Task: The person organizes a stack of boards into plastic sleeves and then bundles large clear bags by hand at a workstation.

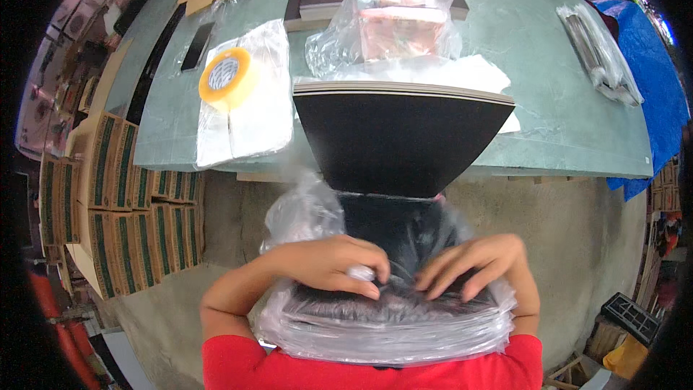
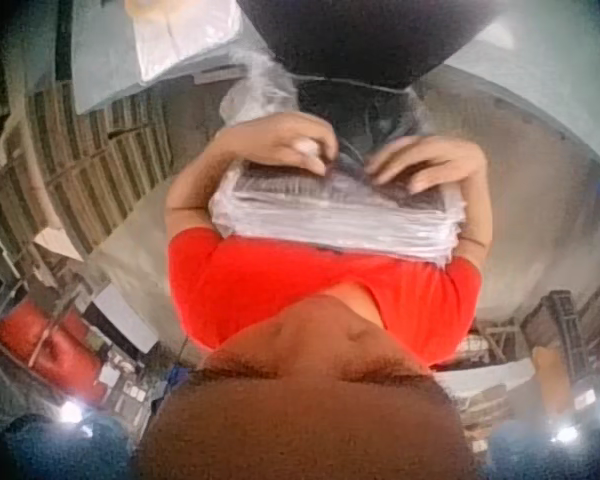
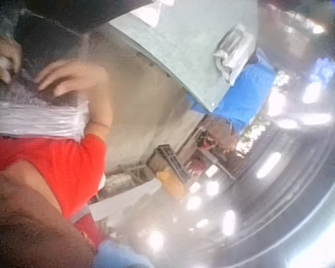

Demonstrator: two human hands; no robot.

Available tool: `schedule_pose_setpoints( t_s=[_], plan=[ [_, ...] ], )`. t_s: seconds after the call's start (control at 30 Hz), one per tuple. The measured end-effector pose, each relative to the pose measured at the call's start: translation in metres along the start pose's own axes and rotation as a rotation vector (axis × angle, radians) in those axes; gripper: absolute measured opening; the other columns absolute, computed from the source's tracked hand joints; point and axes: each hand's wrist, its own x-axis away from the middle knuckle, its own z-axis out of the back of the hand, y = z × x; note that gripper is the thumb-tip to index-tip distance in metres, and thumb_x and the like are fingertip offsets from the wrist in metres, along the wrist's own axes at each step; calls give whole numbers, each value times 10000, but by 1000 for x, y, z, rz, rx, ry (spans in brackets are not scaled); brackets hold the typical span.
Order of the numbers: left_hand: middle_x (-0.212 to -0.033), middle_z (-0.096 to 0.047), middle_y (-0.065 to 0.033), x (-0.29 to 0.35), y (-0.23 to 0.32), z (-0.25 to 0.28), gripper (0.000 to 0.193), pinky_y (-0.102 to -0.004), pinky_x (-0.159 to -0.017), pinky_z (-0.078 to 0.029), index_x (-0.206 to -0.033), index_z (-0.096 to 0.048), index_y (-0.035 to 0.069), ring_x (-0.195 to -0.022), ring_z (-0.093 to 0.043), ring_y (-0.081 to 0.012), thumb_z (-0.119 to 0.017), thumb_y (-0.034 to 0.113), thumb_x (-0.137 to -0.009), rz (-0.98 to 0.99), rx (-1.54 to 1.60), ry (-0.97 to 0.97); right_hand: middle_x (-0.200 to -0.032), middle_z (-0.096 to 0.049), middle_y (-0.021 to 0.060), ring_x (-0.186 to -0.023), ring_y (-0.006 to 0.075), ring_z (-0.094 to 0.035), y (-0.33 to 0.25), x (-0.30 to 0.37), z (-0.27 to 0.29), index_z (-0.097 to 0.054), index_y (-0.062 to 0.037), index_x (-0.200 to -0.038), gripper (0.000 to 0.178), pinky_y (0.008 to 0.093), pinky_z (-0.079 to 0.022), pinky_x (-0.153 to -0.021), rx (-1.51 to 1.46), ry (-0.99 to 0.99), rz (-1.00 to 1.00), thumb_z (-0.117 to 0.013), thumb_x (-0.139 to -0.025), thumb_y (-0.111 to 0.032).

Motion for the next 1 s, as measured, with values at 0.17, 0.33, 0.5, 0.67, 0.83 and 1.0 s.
schedule_pose_setpoints(
  t_s=[0.17, 0.33, 0.5, 0.67, 0.83, 1.0],
  plan=[
    [-690, -543, -157, 2, -160, 10, 309, -353, -605, -418, -726, -542, 17, -673, -539, -270, -550, 321, -780, 412, -504, 431, -1213, -422, 163, -1148, 262, -372, 107, 33, 10, -473, -27, -1143, 455, 343, -275, -961, 206, 440, -602, -503, -816, -342],
    [-646, -530, -119, -71, -43, 20, 302, -325, -544, -409, -757, -544, -8, -591, -536, -226, -499, 283, -824, -293, -520, 793, -791, -599, 97, -704, 139, -551, 69, -34, 27, -566, 31, -913, 397, 271, -438, -620, 260, 688, -361, -595, -765, -336],
    [-597, -479, -7, -51, 33, 64, 283, -229, -479, -359, -690, -526, 34, -540, -433, -80, -464, 255, -856, 81, -344, 1032, -661, -594, 7, -612, 60, -517, -4, -49, 23, -613, -7, -742, 123, 226, -415, -566, -11, 894, -284, -666, -704, -112],
    [-652, -546, -7, -24, 40, 66, 186, -204, -555, -415, -860, -542, 56, -618, -541, -82, -539, 238, -818, 59, 129, 1253, -786, -606, 30, -707, 84, -544, 14, -25, 18, -606, -5, -821, 185, 222, -428, -629, -240, 1094, -148, -680, -677, -94],
    [-620, -558, -16, -50, 4, 24, 189, -248, -549, -407, -721, -577, 35, -596, -527, -92, -644, 212, -725, 193, -319, 609, -679, -504, -24, -595, 44, -437, 3, -43, 24, -573, -38, -874, 151, 181, -359, -540, -95, 1026, 20, -620, -737, -82],
    [-576, -529, -1, -28, 5, 51, 203, -229, -501, -375, -709, -591, 37, -557, -457, -60, -662, 227, -709, 250, -65, 750, -694, -539, 9, -604, 75, -474, -4, 12, 34, -556, -35, -793, 103, 200, -376, -533, 459, 1940, 259, -618, -740, -98]
  ],
)
